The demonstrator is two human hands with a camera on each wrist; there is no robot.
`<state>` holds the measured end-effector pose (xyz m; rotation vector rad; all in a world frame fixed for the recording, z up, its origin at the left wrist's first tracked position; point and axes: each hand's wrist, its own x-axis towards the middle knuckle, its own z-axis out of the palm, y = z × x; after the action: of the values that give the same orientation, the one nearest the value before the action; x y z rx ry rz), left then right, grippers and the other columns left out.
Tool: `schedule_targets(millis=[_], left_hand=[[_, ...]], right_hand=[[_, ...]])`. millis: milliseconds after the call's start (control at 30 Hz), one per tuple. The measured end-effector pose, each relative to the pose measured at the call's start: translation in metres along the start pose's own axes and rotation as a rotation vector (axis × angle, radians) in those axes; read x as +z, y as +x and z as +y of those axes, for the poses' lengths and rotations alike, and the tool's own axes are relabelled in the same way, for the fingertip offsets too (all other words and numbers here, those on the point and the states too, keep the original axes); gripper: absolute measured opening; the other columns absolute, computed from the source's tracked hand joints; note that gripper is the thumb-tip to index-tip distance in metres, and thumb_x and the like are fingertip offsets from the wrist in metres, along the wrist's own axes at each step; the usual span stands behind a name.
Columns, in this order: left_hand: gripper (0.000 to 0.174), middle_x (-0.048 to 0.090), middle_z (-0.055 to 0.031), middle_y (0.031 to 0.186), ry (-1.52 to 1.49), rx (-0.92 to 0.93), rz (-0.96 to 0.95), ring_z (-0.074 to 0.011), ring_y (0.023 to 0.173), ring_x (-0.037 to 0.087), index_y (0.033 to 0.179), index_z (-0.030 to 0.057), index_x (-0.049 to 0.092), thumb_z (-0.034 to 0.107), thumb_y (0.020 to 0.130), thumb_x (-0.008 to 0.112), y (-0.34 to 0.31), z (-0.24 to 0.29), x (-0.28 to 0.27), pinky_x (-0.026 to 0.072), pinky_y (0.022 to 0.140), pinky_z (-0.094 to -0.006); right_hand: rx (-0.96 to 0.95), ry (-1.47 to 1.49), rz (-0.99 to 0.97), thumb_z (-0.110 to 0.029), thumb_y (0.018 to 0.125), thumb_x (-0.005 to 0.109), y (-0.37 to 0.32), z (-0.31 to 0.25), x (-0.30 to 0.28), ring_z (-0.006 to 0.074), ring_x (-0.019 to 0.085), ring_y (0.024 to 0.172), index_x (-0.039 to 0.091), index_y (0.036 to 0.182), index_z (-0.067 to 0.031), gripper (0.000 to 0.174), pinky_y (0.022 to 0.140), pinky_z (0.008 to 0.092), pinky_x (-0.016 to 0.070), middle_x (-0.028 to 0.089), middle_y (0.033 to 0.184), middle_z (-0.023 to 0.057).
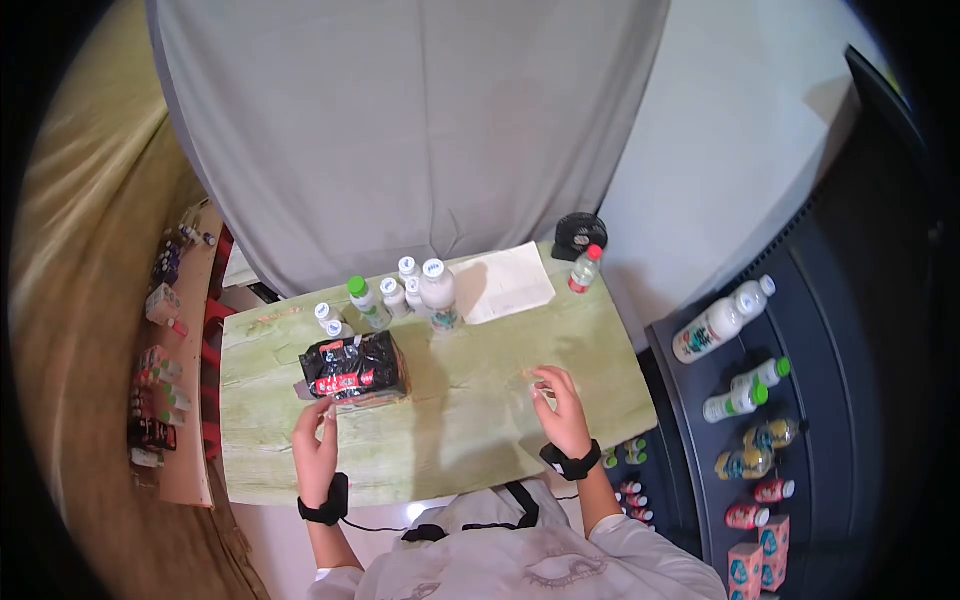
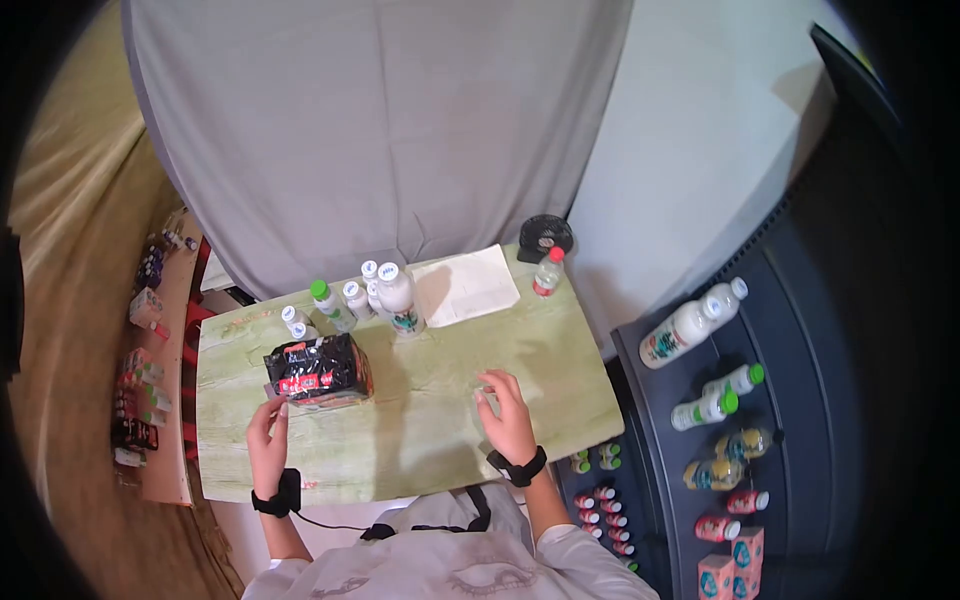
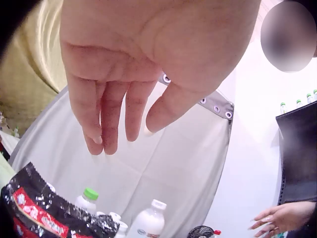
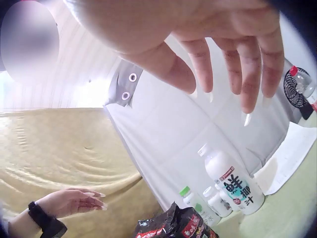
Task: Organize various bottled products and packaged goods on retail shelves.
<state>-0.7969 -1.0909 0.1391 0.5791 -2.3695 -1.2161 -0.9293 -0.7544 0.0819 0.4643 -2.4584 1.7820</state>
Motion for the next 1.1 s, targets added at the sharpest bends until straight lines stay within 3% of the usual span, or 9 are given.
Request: schedule_targets(millis=[233, 433, 533, 700, 933, 1100], left_hand=[[0.023, 0.067, -0.0155, 0.096, 0.128, 0.026, 0.113, -0.0232, 0.088, 0.062, 0.109, -0.0033, 0.064, 0.01, 0.091, 0.059, 0.073, 0.012, 0.003, 0.0472, 0.079, -0.0322], [0.024, 0.068, -0.0184, 0.099, 0.226, 0.033, 0.147, -0.0285, 0.088, 0.065, 0.108, -0.0026, 0.065, 0.012, 0.089, 0.062, 0.117, 0.003, 0.007, 0.0489, 0.076, -0.0348], [0.026, 0.068, -0.02, 0.1, 0.312, 0.03, 0.082, -0.0313, 0.09, 0.066, 0.109, -0.0018, 0.065, 0.014, 0.088, 0.063, 0.138, 0.001, 0.006, 0.0494, 0.077, -0.0361], [0.029, 0.068, -0.0212, 0.096, 0.347, 0.005, 0.028, -0.0325, 0.09, 0.066, 0.107, -0.0011, 0.066, 0.02, 0.088, 0.065, 0.172, -0.013, 0.009, 0.0507, 0.078, -0.0379], [0.035, 0.068, -0.0222, 0.091, 0.543, -0.101, -0.227, -0.0354, 0.083, 0.066, 0.099, -0.0007, 0.07, 0.031, 0.083, 0.067, 0.23, -0.078, 0.016, 0.0516, 0.074, -0.0408], [0.054, 0.069, -0.0214, 0.096, 0.783, -0.261, -0.536, -0.0363, 0.086, 0.067, 0.099, 0.0, 0.071, 0.045, 0.07, 0.075, 0.278, -0.152, 0.042, 0.0528, 0.079, -0.042]], right_hand=[[0.02, 0.015, -0.129, -0.004, 0.088, 0.06, 0.068, 0.018, 0.011, 0.0238, 0.062, 0.089, 0.061, 0.11, -0.001, 0.022, 0.082, 0.0313, 0.0486, 0.063, 0.103, 0.0139], [0.059, 0.05, -0.232, -0.004, 0.091, 0.059, 0.094, 0.035, 0.028, 0.0191, 0.063, 0.091, 0.063, 0.108, 0.0001, 0.017, 0.083, 0.0287, 0.0485, 0.066, 0.101, 0.0107], [0.038, 0.062, -0.253, -0.005, 0.09, 0.06, 0.105, 0.037, 0.035, 0.0229, 0.064, 0.087, 0.063, 0.107, -0.0003, 0.018, 0.08, 0.0305, 0.0491, 0.066, 0.098, 0.0137], [0.062, 0.105, -0.286, -0.005, 0.09, 0.06, 0.114, 0.047, 0.046, 0.0221, 0.064, 0.088, 0.063, 0.107, -0.0003, 0.018, 0.08, 0.03, 0.0494, 0.066, 0.098, 0.0137], [0.083, 0.065, -0.326, -0.004, 0.089, 0.06, 0.115, 0.061, 0.049, 0.0228, 0.065, 0.088, 0.063, 0.107, -0.0002, 0.019, 0.079, 0.0302, 0.0499, 0.067, 0.098, 0.0136], [0.099, 0.032, -0.369, -0.007, 0.092, 0.06, 0.117, 0.065, 0.053, 0.019, 0.064, 0.091, 0.064, 0.107, 0.0009, 0.017, 0.083, 0.0286, 0.0493, 0.068, 0.098, 0.0116]])
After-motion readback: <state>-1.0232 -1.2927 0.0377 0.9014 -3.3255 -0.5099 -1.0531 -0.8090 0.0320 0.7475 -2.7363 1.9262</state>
